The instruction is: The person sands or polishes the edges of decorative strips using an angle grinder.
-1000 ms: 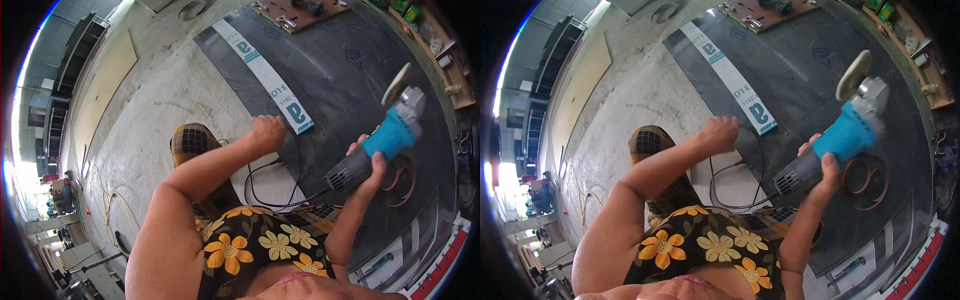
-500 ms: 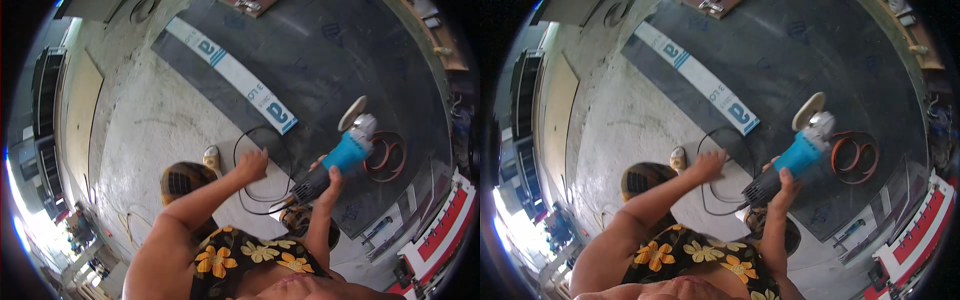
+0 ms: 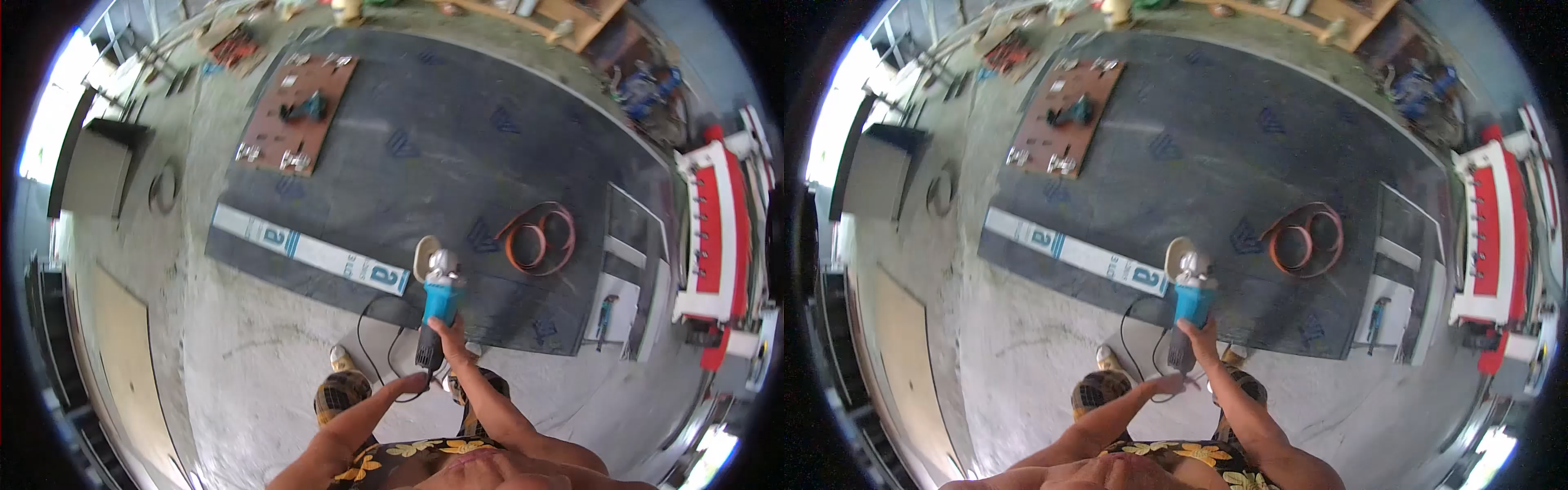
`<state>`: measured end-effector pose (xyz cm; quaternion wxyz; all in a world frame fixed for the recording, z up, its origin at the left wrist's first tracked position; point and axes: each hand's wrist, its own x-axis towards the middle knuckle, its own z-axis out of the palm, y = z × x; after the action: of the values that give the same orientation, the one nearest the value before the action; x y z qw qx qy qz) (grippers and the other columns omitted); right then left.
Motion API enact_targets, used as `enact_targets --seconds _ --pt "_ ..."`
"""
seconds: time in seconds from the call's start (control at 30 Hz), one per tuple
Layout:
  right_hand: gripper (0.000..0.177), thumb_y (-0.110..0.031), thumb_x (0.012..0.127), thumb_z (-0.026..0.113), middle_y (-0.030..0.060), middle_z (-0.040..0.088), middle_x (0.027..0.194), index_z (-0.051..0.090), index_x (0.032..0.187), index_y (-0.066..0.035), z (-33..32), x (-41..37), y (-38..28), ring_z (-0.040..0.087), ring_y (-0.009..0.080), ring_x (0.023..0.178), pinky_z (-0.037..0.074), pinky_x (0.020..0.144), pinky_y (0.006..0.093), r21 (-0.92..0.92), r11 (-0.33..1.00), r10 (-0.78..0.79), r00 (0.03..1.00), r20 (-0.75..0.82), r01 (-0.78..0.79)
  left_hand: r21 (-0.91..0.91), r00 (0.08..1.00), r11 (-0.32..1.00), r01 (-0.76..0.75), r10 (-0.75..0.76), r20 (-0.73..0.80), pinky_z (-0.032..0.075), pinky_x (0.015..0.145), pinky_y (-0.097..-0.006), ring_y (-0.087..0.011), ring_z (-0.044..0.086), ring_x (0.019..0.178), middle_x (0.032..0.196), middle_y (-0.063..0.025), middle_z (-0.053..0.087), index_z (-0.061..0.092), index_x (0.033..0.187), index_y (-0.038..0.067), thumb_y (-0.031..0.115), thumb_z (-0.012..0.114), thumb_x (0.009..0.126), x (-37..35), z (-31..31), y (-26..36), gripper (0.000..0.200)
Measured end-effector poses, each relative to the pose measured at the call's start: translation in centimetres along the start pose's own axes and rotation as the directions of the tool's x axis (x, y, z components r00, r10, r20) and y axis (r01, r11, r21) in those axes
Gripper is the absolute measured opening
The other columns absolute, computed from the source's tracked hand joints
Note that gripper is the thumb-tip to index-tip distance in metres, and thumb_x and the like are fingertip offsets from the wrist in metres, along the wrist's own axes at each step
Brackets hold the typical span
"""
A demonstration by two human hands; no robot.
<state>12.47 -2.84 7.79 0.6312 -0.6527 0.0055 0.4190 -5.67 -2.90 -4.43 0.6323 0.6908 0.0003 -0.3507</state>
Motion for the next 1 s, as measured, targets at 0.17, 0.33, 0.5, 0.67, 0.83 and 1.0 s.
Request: enact_targets --seconds 0.17,0.33,0.5,0.67,0.83,1.0 --pt "0.059 -0.028 0.074 0.079 0.0055 0.061 0.094 0.052 0.119 -0.001 -0.9 -5.9 -8.3 0.059 0.0122 0.082 0.049 0.071 0.0289 -0.005 0.991 -0.13 0.986 -0.103 0.131 -0.158 0.968 0.962 -0.225 0.239 0.079 0.048 0.09 -0.0352 -0.0226 0.065 0.096 0.101 -0.0103 0.071 0.071 0.097 0.003 0.016 0.046 0.096 -7.9 0.6 6.3 0.028" --pt "0.049 -0.028 0.077 0.077 0.0083 0.062 0.09 0.053 0.112 -0.003 -2.8 -10.6 -17.7 0.063 0.0154 0.074 0.052 0.065 0.0305 0.117 0.969 -0.174 0.938 -0.3 0.217 -0.443 0.979 0.891 0.101 -0.168 -0.114 0.049 0.076 -0.0342 -0.0209 0.065 0.075 0.072 -0.0114 0.068 0.068 0.073 -0.001 0.048 0.04 0.1 -15.8 -0.4 15.8 0.063" --pt "0.063 -0.033 0.077 0.077 0.0108 0.061 0.103 0.05 0.123 0.001 -8.3 -13.8 -23.6 0.061 0.0184 0.085 0.049 0.074 0.0337 0.255 0.937 -0.075 0.848 -0.525 0.24 0.06 0.841 0.998 -0.013 0.043 -0.54 0.05 0.075 -0.0367 -0.0243 0.066 0.074 0.075 -0.0135 0.069 0.07 0.087 0.0 0.052 0.058 0.09 -23.9 -2.7 25.5 0.054" --pt "0.041 -0.034 0.079 0.072 0.0097 0.062 0.073 0.053 0.102 -0.004 -13.6 -17.8 -27.6 0.064 0.0224 0.056 0.054 0.051 0.0357 0.481 0.788 0.0 0.779 -0.627 0.386 0.558 0.802 0.765 0.32 0.094 -0.589 0.05 0.068 -0.045 -0.0354 0.064 0.07 0.069 -0.0134 0.066 0.064 0.07 0.007 0.028 0.071 0.076 -29.9 -7.6 29.5 0.022" --pt "0.049 -0.04 0.077 0.073 0.0103 0.06 0.091 0.056 0.107 -0.005 -18.2 -20.4 -28.2 0.063 0.0248 0.077 0.052 0.066 0.041 0.672 0.636 0.2 0.76 -0.618 0.38 0.742 0.598 0.575 0.344 0.475 -0.646 0.044 0.076 -0.0472 -0.032 0.06 0.072 0.064 -0.0096 0.061 0.058 0.062 0.011 0.017 0.071 0.075 -31.7 -11.4 33.7 0.019" --pt "0.049 -0.039 0.078 0.073 0.0094 0.06 0.096 0.055 0.106 -0.003 -23.0 -20.5 -26.0 0.064 0.0274 0.078 0.052 0.058 0.0443 0.774 0.435 0.306 0.732 -0.608 0.461 0.641 0.382 0.522 0.563 0.523 -0.762 0.044 0.077 -0.0479 -0.0332 0.058 0.073 0.068 -0.0098 0.059 0.057 0.067 0.01 0.014 0.073 0.073 -33.3 -15.0 34.3 0.017"
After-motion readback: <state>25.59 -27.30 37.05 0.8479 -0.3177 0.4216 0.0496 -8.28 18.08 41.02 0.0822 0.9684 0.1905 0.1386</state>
